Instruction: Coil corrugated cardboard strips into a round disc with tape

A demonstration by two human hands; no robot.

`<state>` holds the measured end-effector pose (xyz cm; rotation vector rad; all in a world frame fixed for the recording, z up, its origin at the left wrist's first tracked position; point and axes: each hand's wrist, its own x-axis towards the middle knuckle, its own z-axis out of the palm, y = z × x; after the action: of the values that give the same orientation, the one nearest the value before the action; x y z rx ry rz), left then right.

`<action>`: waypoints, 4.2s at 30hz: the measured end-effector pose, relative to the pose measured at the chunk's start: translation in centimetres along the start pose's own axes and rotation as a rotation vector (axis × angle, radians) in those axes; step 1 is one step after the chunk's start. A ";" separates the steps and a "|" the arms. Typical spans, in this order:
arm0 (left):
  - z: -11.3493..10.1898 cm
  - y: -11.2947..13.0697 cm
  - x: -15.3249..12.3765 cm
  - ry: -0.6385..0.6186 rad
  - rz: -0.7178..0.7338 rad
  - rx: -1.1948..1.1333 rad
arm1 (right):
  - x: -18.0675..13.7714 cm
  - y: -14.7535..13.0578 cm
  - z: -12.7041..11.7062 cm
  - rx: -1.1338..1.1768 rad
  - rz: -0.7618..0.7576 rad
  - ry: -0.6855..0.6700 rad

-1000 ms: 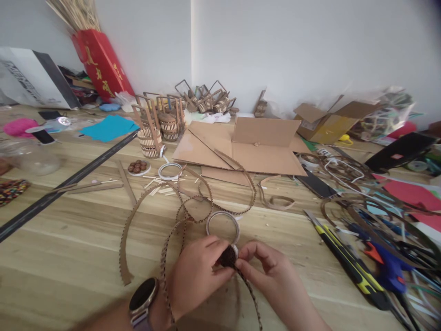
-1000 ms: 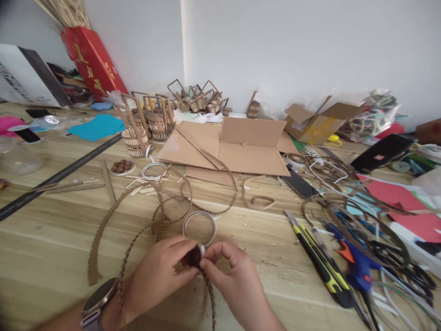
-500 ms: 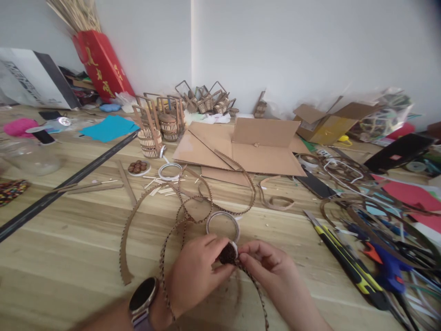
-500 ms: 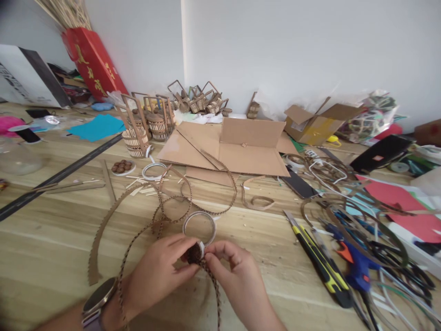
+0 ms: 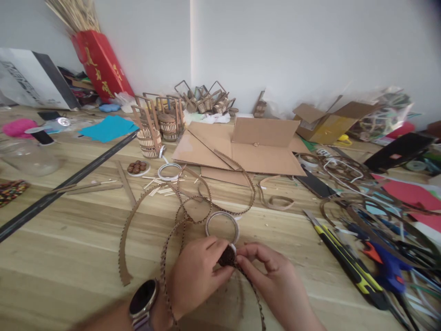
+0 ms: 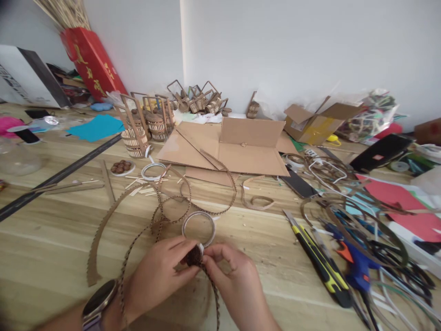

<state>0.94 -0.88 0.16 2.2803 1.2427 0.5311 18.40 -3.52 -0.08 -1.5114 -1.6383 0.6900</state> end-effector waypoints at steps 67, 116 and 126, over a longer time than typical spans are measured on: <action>0.4 0.3 -0.4 0.005 -0.004 0.118 | 0.8 0.9 -1.4 -0.256 -0.154 0.113; 0.6 -0.2 -0.6 0.077 0.086 0.122 | 1.8 4.1 -2.9 -0.574 -0.224 0.308; 0.4 0.3 -0.5 0.098 0.065 0.180 | -0.2 1.1 0.3 -0.152 -0.208 0.074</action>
<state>1.06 -1.56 -0.04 2.4777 1.3145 0.5810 18.75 -3.55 -1.16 -1.4269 -1.7927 0.4007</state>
